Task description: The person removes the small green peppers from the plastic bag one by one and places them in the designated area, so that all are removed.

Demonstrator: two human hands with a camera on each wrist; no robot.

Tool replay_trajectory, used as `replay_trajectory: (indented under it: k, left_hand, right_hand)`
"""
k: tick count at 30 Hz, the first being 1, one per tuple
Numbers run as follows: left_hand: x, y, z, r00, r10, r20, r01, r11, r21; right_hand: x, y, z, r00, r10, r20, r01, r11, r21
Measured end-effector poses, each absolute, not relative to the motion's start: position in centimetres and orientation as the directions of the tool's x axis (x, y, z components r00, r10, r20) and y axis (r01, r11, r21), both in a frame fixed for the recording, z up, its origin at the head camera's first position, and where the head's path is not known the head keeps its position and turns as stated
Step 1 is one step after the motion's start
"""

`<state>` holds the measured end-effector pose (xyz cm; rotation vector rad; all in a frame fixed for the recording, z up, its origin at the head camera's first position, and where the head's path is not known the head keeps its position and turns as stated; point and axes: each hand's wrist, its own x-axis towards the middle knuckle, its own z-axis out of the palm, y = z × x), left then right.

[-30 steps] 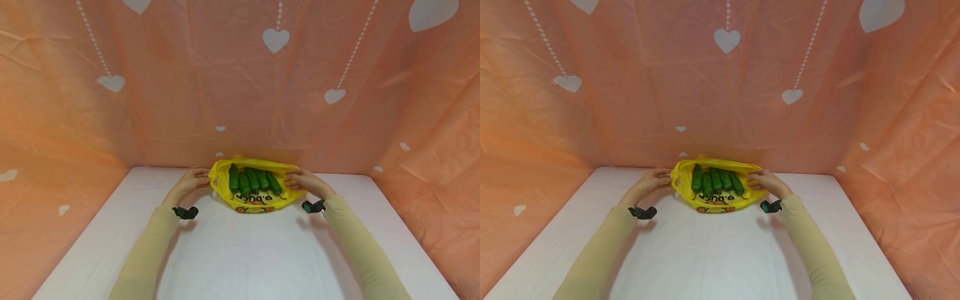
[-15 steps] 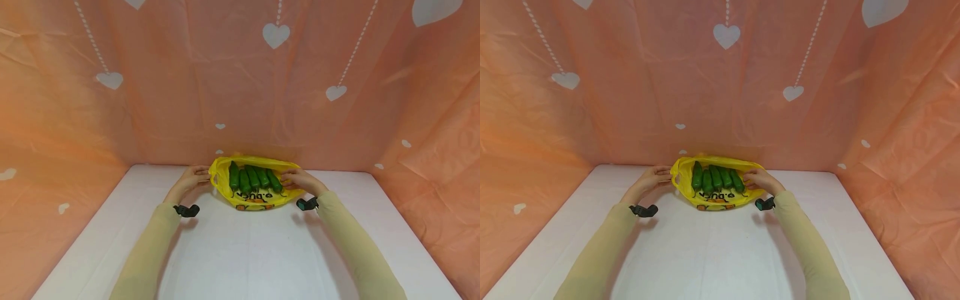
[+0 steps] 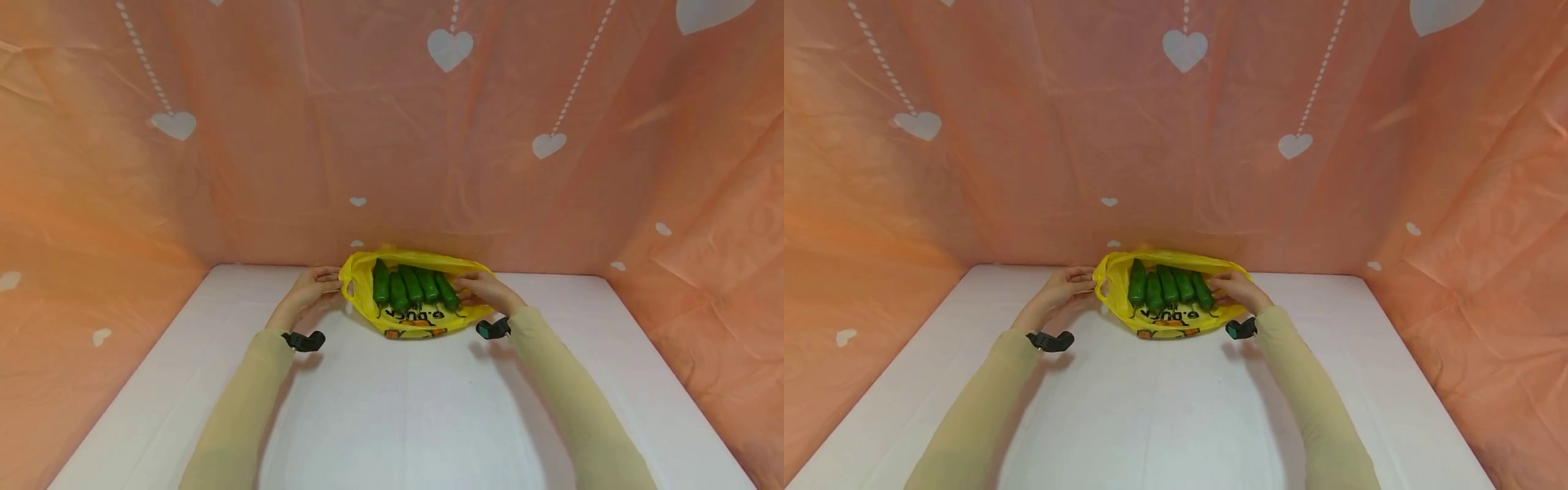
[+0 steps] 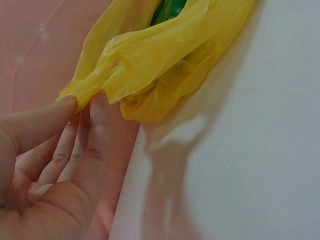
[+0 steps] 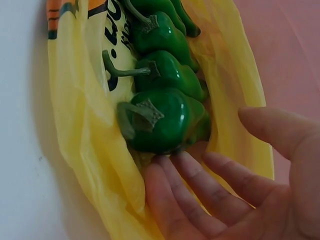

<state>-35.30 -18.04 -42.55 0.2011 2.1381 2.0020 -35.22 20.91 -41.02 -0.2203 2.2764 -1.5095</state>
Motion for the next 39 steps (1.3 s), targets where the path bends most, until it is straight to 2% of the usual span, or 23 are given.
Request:
replay_trajectory:
  k: [12,17,24,32,39]
  left_hand:
    - [-34.9,-18.0,-42.6,-0.972,0.218,-0.089,-0.075,0.068,0.995]
    - [-35.1,-17.8,-42.7,-0.971,0.230,-0.068,-0.048,0.090,0.995]
    - [-34.9,-17.8,-42.4,-0.972,0.217,-0.094,-0.075,0.091,0.993]
    - [-35.2,-17.8,-42.8,-0.972,0.223,-0.073,-0.055,0.087,0.995]
    - [-35.1,-17.7,-42.7,-0.973,0.220,-0.077,-0.056,0.098,0.994]
  right_hand:
    - [-35.6,19.5,-41.9,-0.931,-0.264,-0.254,0.107,0.468,-0.877]
    - [-35.7,19.0,-42.1,-0.947,-0.215,-0.239,0.109,0.485,-0.868]
    - [-35.9,18.5,-42.5,-0.966,-0.149,-0.213,0.103,0.531,-0.841]
    - [-36.1,18.5,-42.6,-0.960,-0.156,-0.233,0.128,0.497,-0.858]
    - [-35.8,18.4,-41.3,-0.960,-0.179,-0.217,0.090,0.536,-0.839]
